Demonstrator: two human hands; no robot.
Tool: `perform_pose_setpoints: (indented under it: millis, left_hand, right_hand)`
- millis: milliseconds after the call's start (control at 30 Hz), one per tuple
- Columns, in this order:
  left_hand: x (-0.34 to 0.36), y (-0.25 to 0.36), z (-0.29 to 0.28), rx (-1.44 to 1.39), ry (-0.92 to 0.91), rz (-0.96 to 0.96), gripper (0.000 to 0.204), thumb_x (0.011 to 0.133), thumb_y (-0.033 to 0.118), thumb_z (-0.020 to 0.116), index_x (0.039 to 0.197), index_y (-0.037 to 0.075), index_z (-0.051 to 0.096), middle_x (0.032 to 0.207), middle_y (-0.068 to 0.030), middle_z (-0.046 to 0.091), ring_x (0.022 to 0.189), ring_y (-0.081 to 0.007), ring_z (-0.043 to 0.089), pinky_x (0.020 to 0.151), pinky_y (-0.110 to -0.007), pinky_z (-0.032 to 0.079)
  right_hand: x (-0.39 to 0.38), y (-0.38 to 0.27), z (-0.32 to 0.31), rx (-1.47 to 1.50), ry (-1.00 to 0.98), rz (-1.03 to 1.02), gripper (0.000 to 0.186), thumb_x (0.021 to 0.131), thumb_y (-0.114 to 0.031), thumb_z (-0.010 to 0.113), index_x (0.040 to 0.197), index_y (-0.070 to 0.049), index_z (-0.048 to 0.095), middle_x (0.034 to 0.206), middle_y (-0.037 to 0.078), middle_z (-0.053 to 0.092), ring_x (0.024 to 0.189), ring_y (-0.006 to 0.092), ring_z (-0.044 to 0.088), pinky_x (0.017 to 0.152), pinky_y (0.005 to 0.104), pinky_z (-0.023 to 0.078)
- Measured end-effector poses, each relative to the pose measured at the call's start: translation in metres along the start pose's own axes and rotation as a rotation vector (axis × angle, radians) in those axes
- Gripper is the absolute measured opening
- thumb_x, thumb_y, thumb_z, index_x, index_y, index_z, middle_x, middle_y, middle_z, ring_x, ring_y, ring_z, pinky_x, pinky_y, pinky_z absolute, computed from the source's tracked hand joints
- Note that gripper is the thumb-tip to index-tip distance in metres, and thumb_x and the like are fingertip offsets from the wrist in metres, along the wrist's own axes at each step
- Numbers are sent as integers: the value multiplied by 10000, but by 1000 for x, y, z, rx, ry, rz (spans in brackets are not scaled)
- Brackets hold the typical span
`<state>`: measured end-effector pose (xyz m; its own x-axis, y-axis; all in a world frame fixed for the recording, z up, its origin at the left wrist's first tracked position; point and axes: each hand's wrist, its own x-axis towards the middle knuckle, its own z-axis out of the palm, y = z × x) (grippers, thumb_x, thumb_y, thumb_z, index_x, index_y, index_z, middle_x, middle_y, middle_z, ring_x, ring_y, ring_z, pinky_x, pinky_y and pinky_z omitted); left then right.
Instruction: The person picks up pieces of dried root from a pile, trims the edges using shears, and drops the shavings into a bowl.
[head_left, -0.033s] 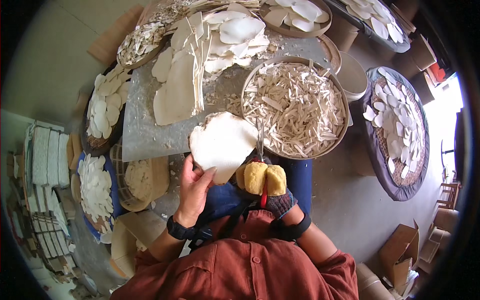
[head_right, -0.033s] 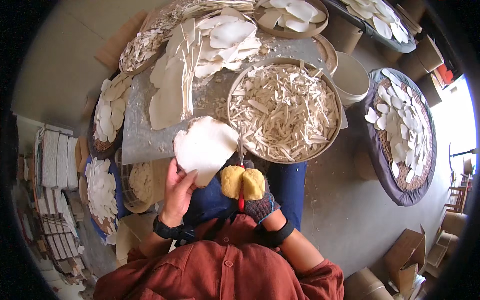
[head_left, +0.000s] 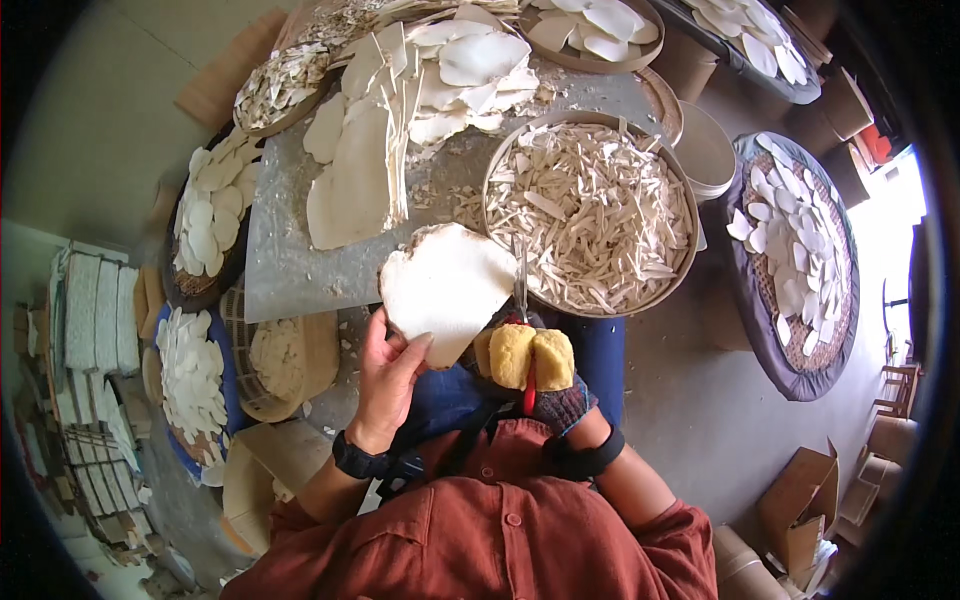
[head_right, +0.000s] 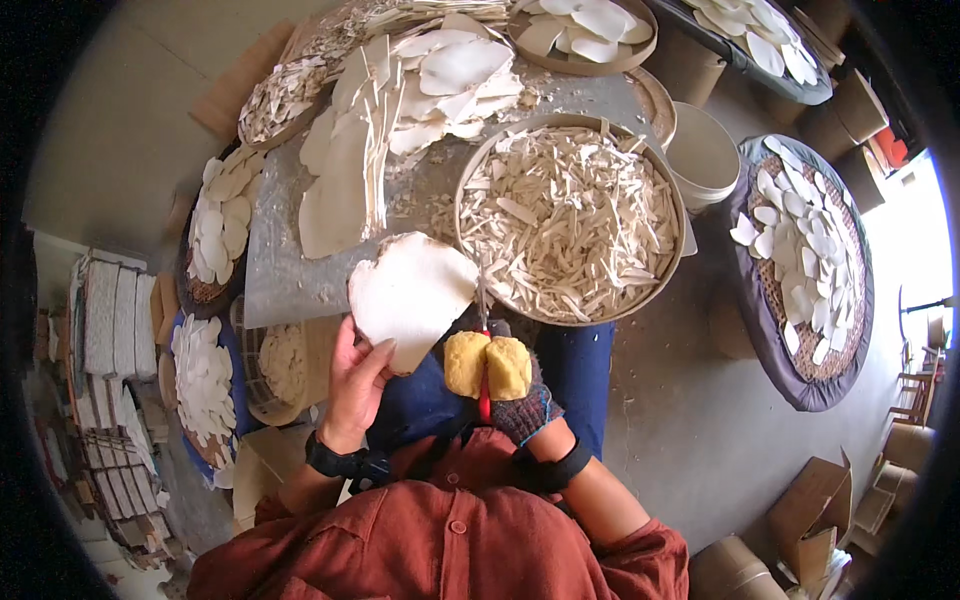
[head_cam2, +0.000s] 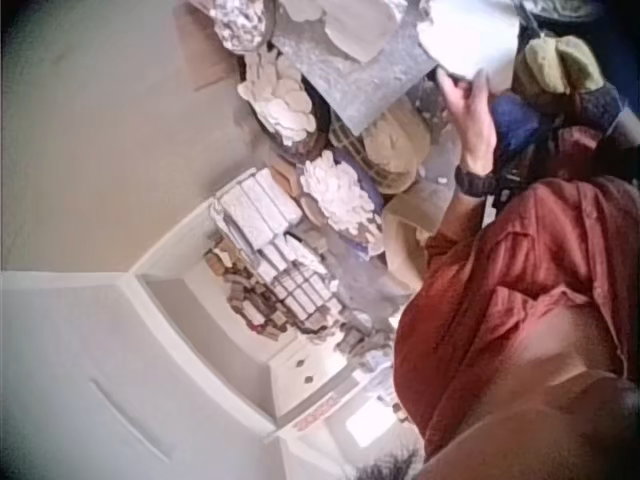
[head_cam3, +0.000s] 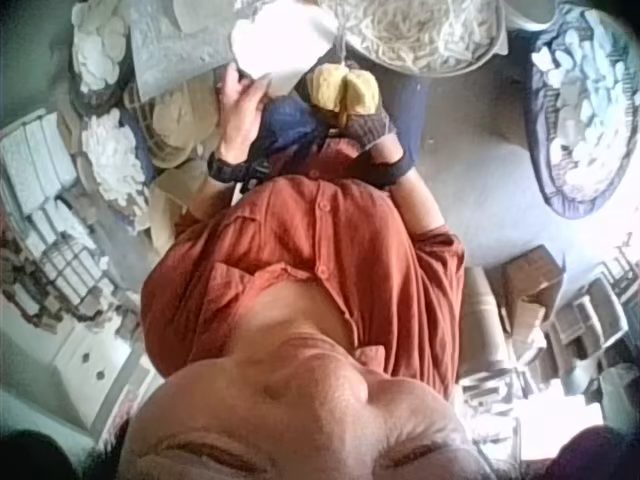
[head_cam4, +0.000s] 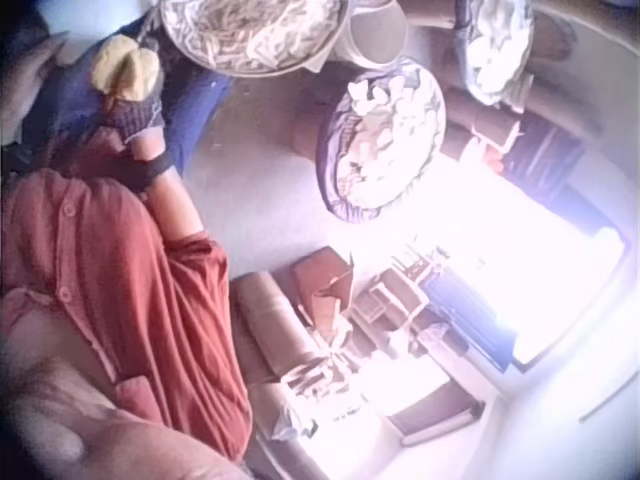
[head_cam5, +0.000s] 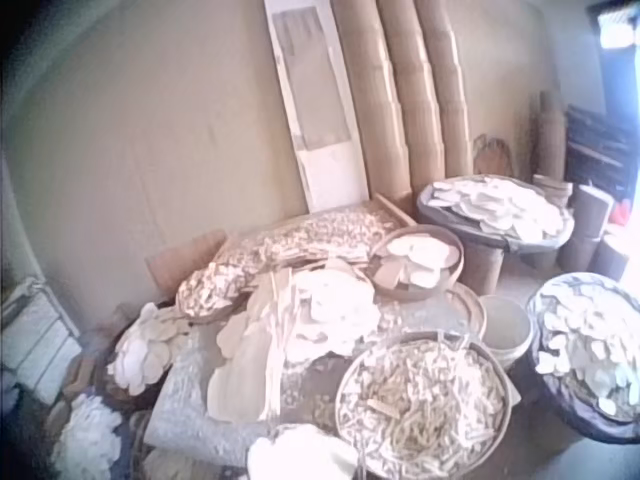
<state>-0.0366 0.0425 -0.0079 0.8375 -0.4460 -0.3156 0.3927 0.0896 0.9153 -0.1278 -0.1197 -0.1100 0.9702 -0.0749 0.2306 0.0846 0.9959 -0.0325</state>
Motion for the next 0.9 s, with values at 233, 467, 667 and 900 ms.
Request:
perform_pose_setpoints:
  millis: [233,467,667,900]
  left_hand:
    - [12,5,2,68,75,184,556,867,66,509,1352,52,237,1093,-122,556,928,-169,594,666,-292,541]
    - [27,9,10,90,141,155,625,857,51,515,1378,100,171,1209,-149,450,813,-245,629,568,-275,565]
    - [33,22,7,129,-17,107,642,833,33,537,1369,87,188,1236,-150,429,828,-250,629,556,-276,569]
    - [38,21,-3,129,-20,54,677,822,53,563,1376,94,176,1285,-152,388,845,-261,630,540,-277,570]
  right_hand:
    - [-23,-7,9,-1302,331,200,303,895,-174,496,1132,13,501,1133,132,560,1052,249,545,933,362,427]
    - [-22,-1,19,-1938,2,6,337,689,-250,688,960,-81,580,915,99,609,854,285,586,748,363,486]
    - [-28,1,-1,-1075,389,275,255,821,-171,578,1060,-80,567,1001,83,609,944,228,575,846,305,457]
    - [-29,-3,4,-1513,128,411,301,898,-169,503,1185,-76,495,1182,138,535,1101,221,518,984,328,380]
